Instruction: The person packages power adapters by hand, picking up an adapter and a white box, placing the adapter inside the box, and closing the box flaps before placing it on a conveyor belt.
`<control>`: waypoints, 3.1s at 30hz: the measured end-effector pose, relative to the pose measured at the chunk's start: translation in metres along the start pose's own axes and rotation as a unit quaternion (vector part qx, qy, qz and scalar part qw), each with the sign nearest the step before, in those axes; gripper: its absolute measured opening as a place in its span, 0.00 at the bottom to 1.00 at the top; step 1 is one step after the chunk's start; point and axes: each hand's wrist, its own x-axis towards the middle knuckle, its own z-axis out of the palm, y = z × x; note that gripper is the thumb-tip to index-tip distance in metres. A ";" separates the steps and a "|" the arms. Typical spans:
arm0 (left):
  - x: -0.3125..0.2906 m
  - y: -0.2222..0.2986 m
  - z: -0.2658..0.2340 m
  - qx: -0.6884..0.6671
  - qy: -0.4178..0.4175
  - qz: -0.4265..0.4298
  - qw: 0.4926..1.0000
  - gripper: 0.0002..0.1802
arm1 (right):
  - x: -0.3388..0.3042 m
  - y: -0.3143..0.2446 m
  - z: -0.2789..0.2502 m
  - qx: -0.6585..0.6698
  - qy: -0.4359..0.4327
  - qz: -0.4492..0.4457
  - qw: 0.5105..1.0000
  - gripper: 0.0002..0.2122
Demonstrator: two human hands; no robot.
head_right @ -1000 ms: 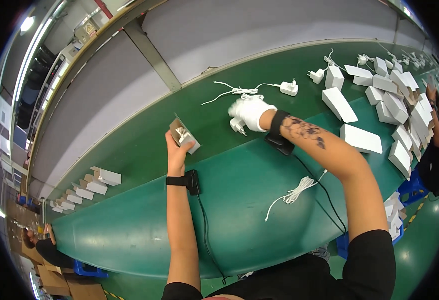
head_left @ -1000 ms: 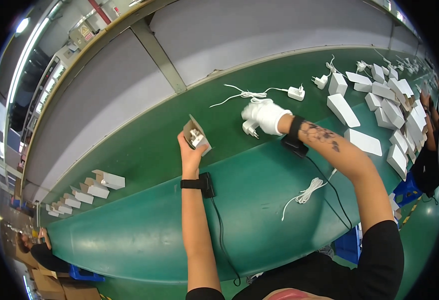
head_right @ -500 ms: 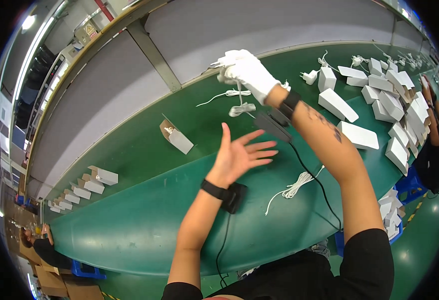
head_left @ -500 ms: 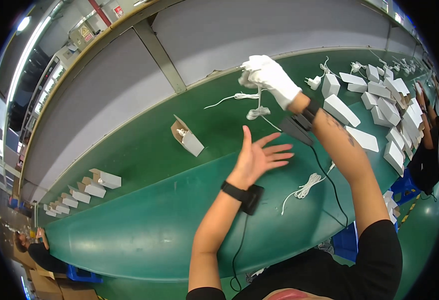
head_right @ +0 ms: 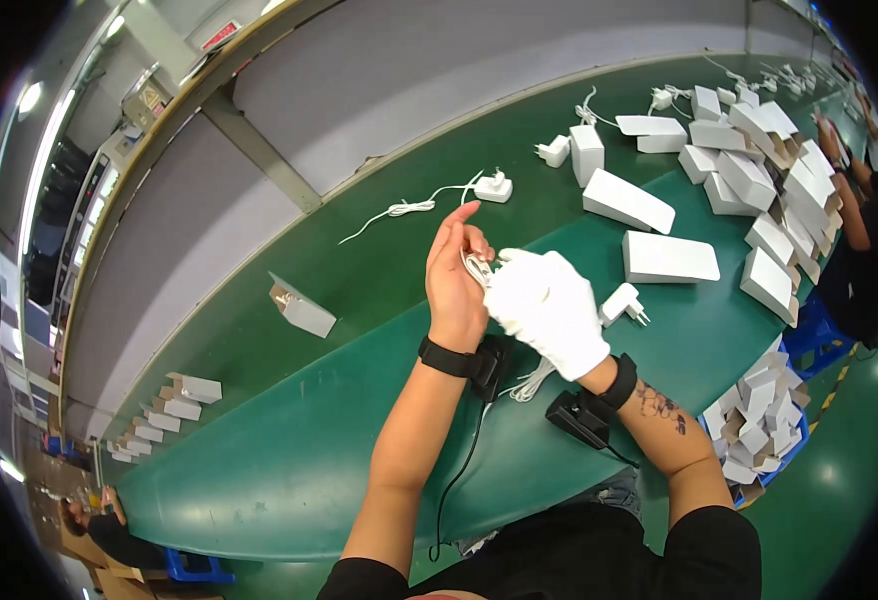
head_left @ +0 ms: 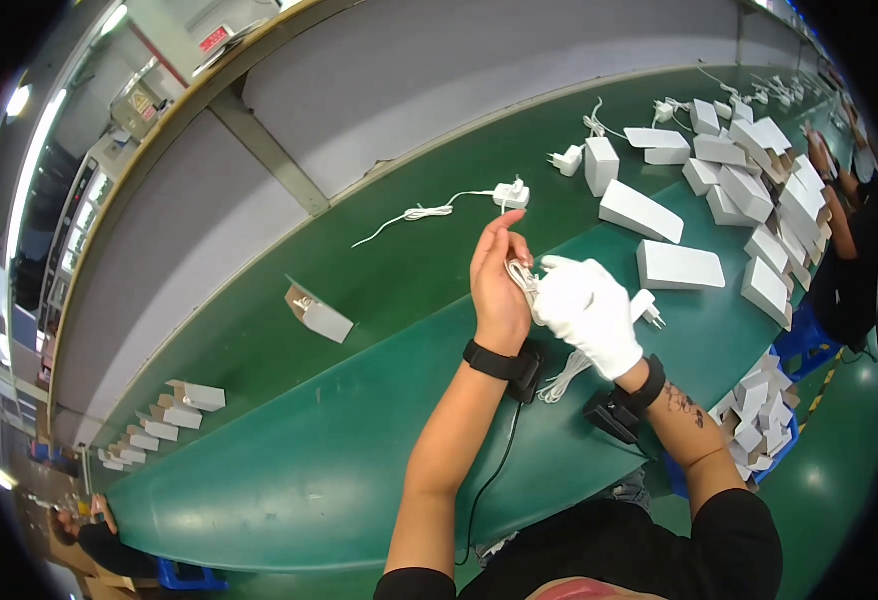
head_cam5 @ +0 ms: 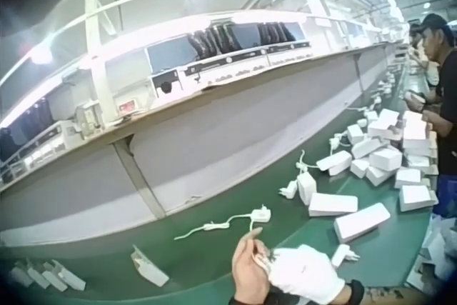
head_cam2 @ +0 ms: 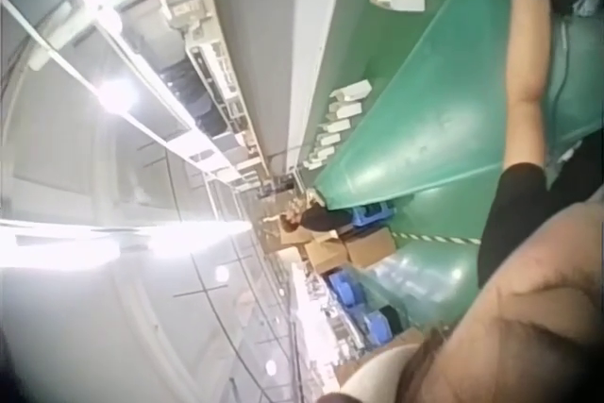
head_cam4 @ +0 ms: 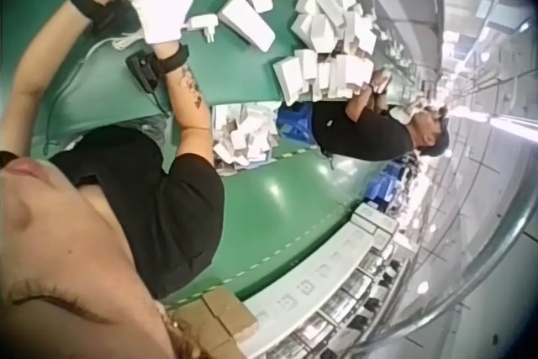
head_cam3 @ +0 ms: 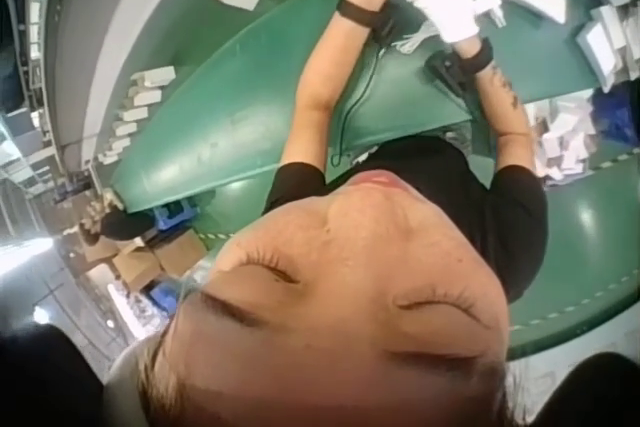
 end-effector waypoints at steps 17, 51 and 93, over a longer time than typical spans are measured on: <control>0.108 -0.074 0.083 0.477 -0.336 0.112 0.804 0.39 | 0.017 0.052 -0.111 0.372 0.224 -0.004 0.901 0.19; -0.032 0.026 -0.060 0.468 -0.302 -0.140 0.819 0.60 | 0.013 0.008 -0.070 0.171 -0.293 0.213 0.916 0.21; -0.009 0.096 -0.095 0.414 -0.097 -0.222 0.877 0.31 | 0.149 -0.039 0.099 -0.333 -0.077 -0.252 0.905 0.16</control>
